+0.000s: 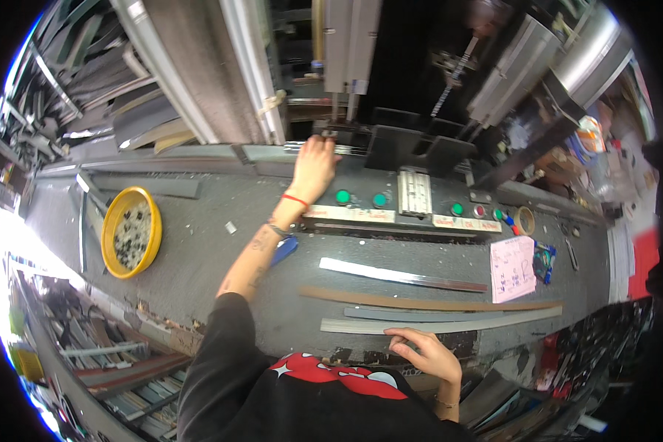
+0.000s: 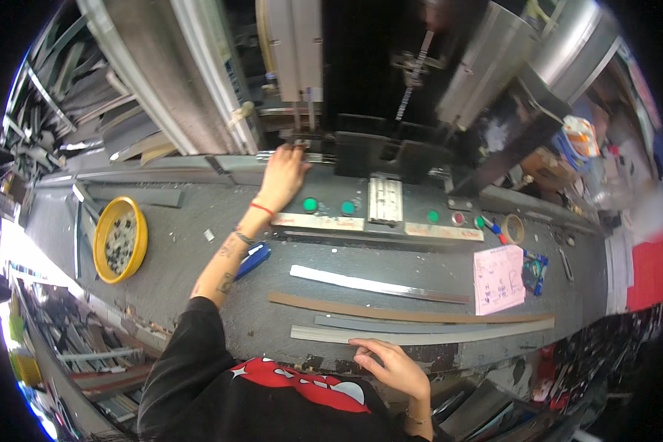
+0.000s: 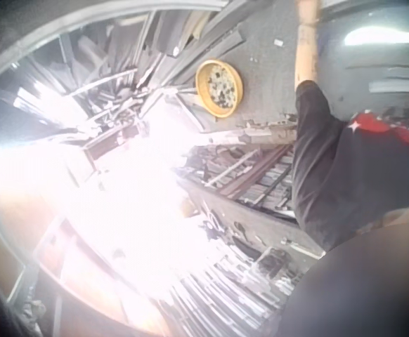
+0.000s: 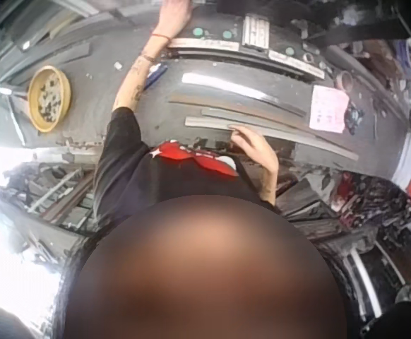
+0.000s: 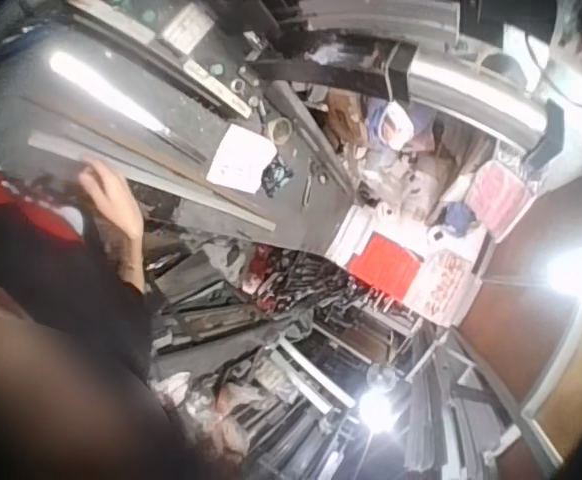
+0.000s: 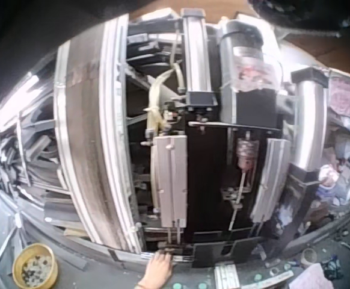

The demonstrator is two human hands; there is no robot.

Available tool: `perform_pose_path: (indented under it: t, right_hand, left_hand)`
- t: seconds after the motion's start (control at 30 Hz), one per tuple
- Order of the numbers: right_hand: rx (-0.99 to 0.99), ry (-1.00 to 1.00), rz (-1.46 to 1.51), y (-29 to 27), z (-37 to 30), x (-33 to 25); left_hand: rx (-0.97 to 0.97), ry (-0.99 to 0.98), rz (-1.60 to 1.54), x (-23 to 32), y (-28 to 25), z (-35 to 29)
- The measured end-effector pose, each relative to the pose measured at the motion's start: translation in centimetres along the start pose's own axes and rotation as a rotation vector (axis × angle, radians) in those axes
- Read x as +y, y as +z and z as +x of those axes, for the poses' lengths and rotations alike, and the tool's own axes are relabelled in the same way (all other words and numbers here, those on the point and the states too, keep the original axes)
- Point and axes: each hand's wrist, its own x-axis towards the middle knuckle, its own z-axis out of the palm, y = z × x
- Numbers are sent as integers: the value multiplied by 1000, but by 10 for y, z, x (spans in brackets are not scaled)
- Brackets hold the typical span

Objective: The person measures and marks metal rods with a tape measure and marker, then places them into a cutting machine to cut them to length. They repeat this process for several rods, stacking the cut pieces on the workbench.

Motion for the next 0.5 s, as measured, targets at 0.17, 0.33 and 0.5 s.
perform_pose_path:
  t: [0.17, 0.33, 0.5]
  right_hand:
    - [132, 67, 109, 21, -6, 19]
    - [120, -2, 102, 30, 13, 26]
    - [199, -87, 6, 26, 31, 31]
  left_hand:
    - [-138, 117, 50, -47, -30, -6]
    - [-53, 299, 345, -103, -103, -31]
    - [-149, 113, 474, -172, -190, -65]
